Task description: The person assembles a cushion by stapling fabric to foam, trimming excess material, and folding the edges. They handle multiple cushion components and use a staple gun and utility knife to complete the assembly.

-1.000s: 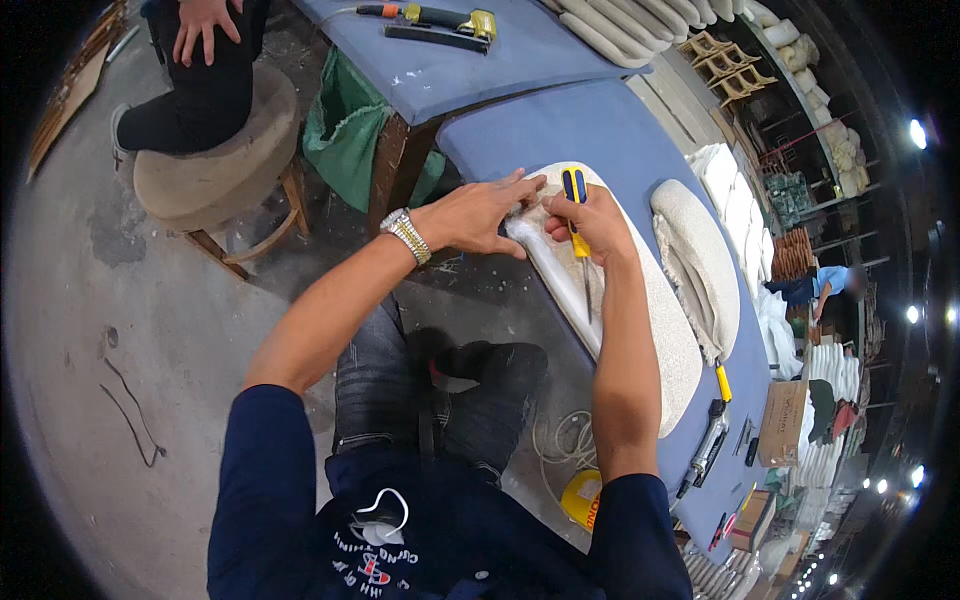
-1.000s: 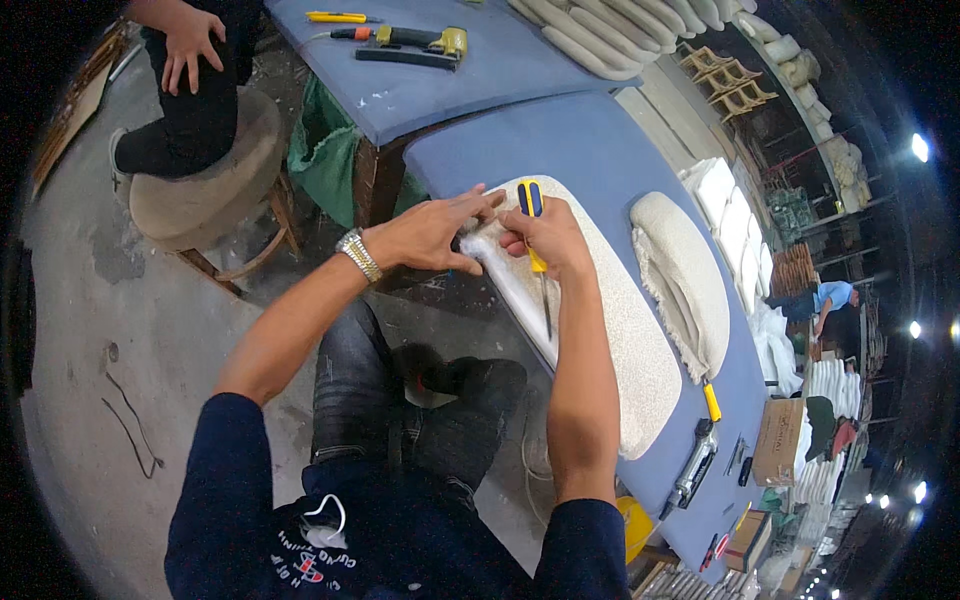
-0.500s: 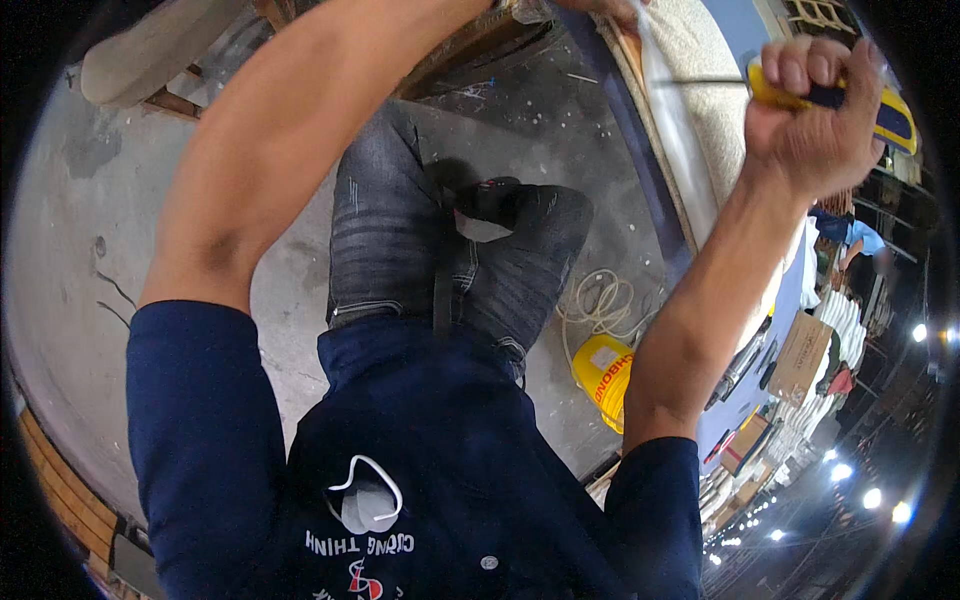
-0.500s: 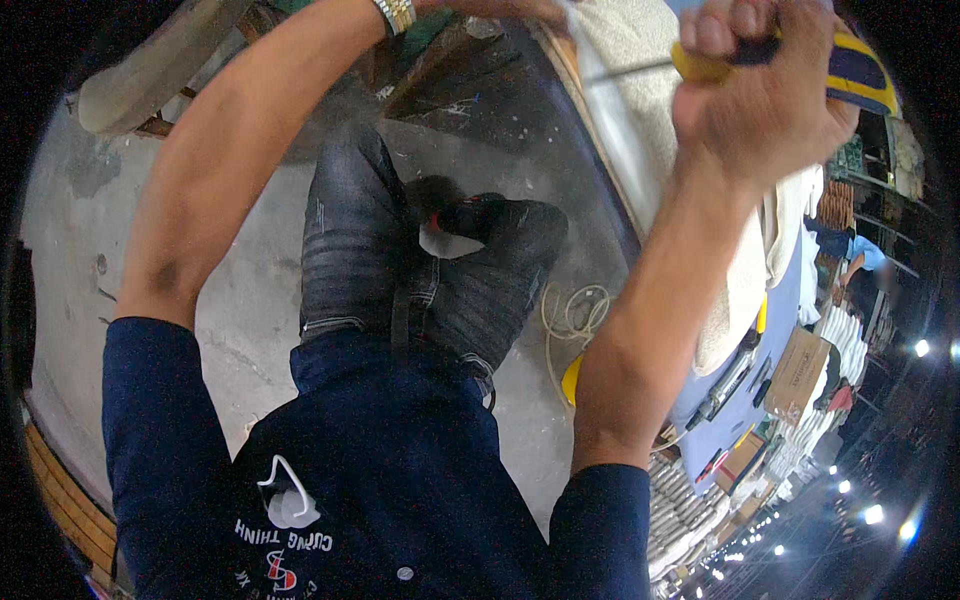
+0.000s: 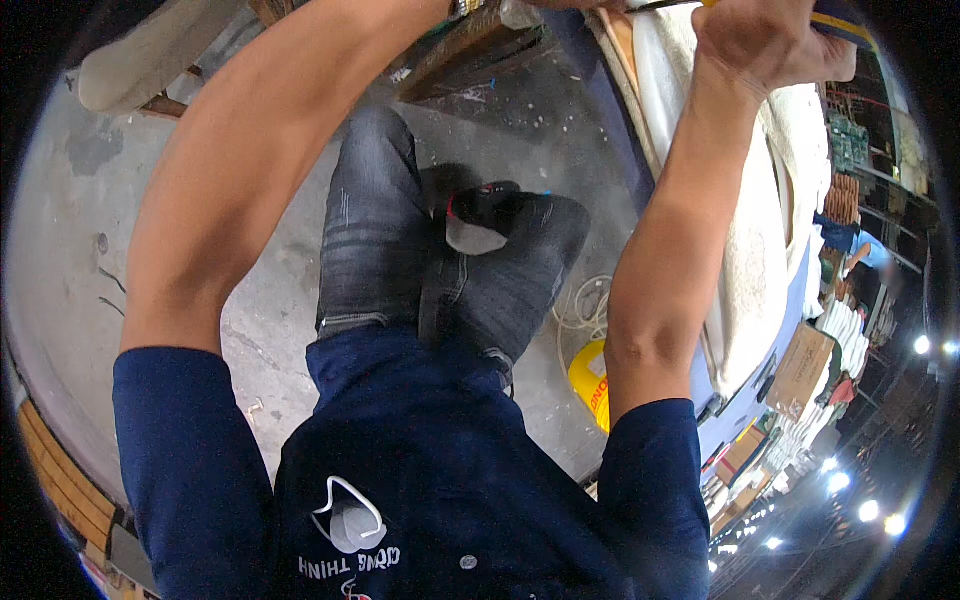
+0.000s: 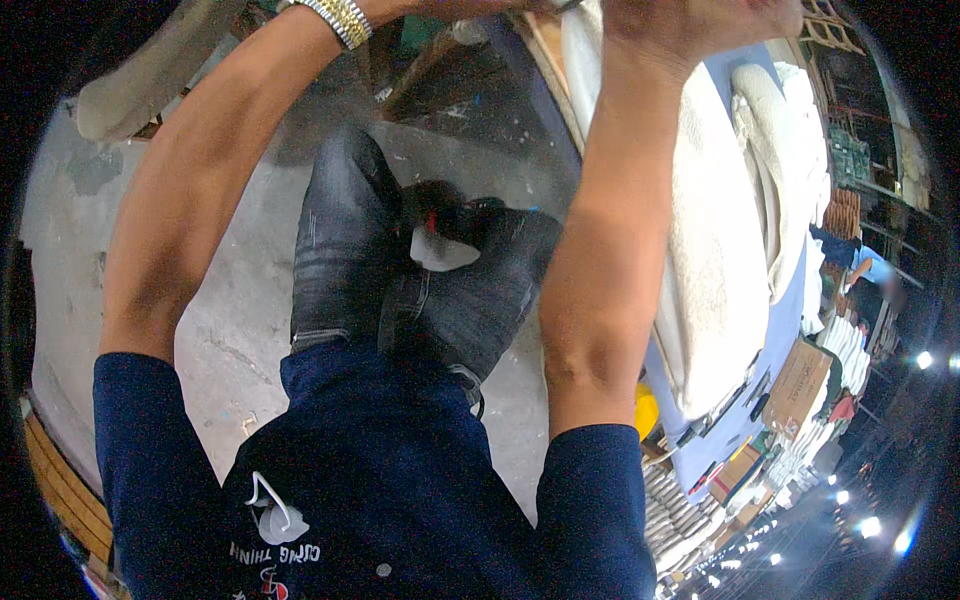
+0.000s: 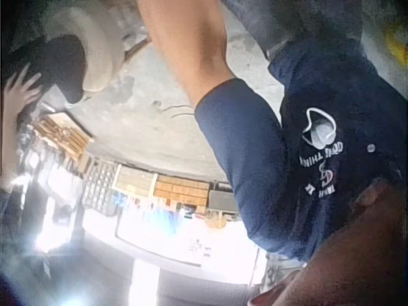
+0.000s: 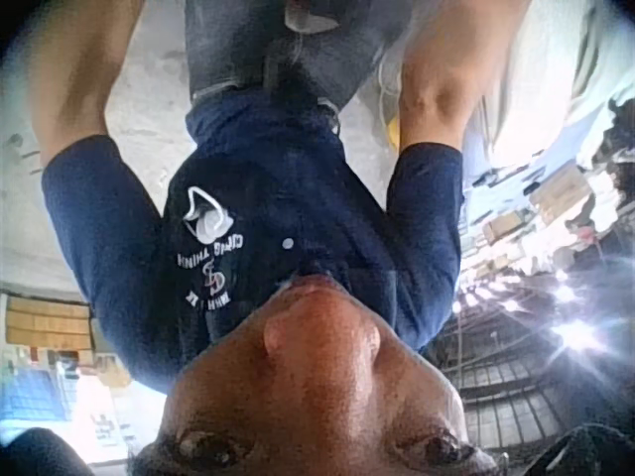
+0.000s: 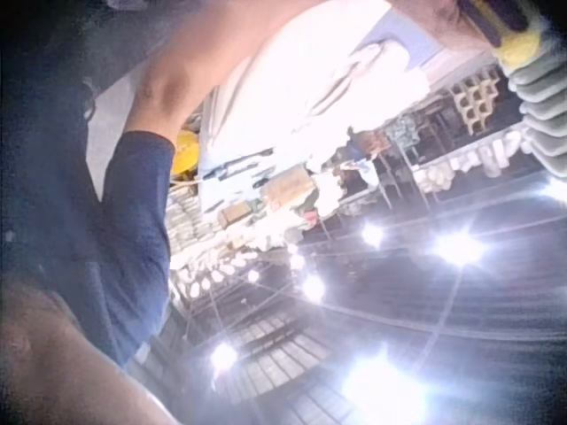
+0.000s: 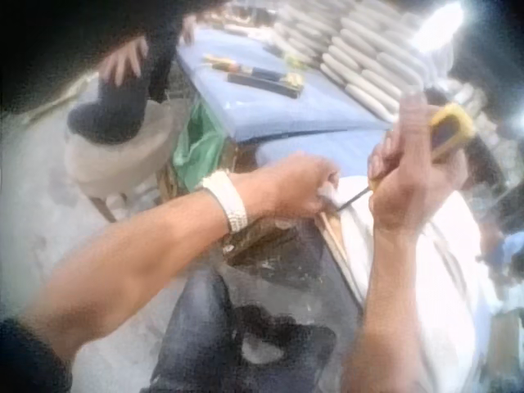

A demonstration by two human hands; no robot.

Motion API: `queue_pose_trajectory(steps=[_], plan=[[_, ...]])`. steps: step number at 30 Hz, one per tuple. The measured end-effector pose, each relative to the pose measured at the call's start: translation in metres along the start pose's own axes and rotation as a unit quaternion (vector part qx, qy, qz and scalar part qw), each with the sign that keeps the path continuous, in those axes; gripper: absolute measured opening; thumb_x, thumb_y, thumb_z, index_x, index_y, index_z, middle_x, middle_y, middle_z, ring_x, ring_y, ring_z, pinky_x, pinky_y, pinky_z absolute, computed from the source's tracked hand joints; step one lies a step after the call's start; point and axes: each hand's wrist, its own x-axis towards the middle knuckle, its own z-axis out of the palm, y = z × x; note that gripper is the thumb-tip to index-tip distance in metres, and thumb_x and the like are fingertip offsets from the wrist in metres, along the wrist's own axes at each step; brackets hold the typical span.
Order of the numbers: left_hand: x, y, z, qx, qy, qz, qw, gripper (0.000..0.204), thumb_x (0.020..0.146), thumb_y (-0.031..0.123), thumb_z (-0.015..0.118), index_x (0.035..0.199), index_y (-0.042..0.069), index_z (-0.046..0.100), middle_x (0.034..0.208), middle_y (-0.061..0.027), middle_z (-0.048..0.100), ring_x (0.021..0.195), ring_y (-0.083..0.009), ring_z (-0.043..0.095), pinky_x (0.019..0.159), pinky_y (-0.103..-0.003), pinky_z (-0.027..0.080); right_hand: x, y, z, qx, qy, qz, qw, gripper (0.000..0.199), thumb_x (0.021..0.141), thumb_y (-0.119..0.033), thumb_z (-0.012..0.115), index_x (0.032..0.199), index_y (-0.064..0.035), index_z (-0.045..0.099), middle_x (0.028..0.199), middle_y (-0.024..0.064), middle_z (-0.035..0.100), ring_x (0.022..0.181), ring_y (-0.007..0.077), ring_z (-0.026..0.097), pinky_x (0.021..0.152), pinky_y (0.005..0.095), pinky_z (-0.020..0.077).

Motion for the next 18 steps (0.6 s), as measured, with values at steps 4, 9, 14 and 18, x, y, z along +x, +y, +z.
queue_pose_trajectory(steps=[4,9,14,18], plan=[[0.002,0.0,-0.009,0.055,0.006,0.063,0.996,0.029,0.087,0.021,0.075,0.102,-0.003,0.068,0.093,-0.0264,0.071,0.092,-0.0418,0.07,0.081,-0.047,0.054,0.01,0.019,0.003,-0.028,-0.027,-0.039,0.998,0.027,0.096,-0.025,0.075,0.079,-0.0104,0.06,0.053,-0.0037,0.05,0.036,0.0052,0.043,0.03,0.0215,0.0339],[0.007,0.003,-0.014,0.018,-0.014,0.026,0.999,0.033,0.085,0.023,0.077,0.101,-0.005,0.067,0.091,-0.0269,0.071,0.09,-0.0426,0.069,0.08,-0.047,0.054,0.024,0.023,0.011,-0.032,-0.002,0.075,0.997,0.028,0.095,-0.028,0.075,0.079,-0.0109,0.06,0.053,-0.0036,0.051,0.036,0.0051,0.044,0.03,0.0218,0.0334],[0.008,0.006,-0.01,0.053,-0.03,0.071,0.996,0.031,0.086,0.019,0.074,0.106,-0.004,0.067,0.092,-0.0284,0.071,0.091,-0.0435,0.069,0.081,-0.048,0.054,0.02,0.012,-0.001,0.009,0.063,0.155,0.986,0.028,0.096,-0.023,0.073,0.079,-0.0097,0.056,0.055,-0.0033,0.05,0.037,0.0058,0.044,0.029,0.0226,0.0325],[0.004,0.008,-0.011,0.104,-0.017,0.076,0.992,0.025,0.086,0.015,0.07,0.105,-0.002,0.068,0.092,-0.0276,0.072,0.091,-0.0438,0.07,0.081,-0.048,0.055,0.013,0.014,-0.016,0.092,0.039,0.133,0.986,0.019,0.099,-0.017,0.068,0.088,-0.0089,0.055,0.055,-0.0026,0.047,0.039,0.0062,0.042,0.032,0.0222,0.0338]])
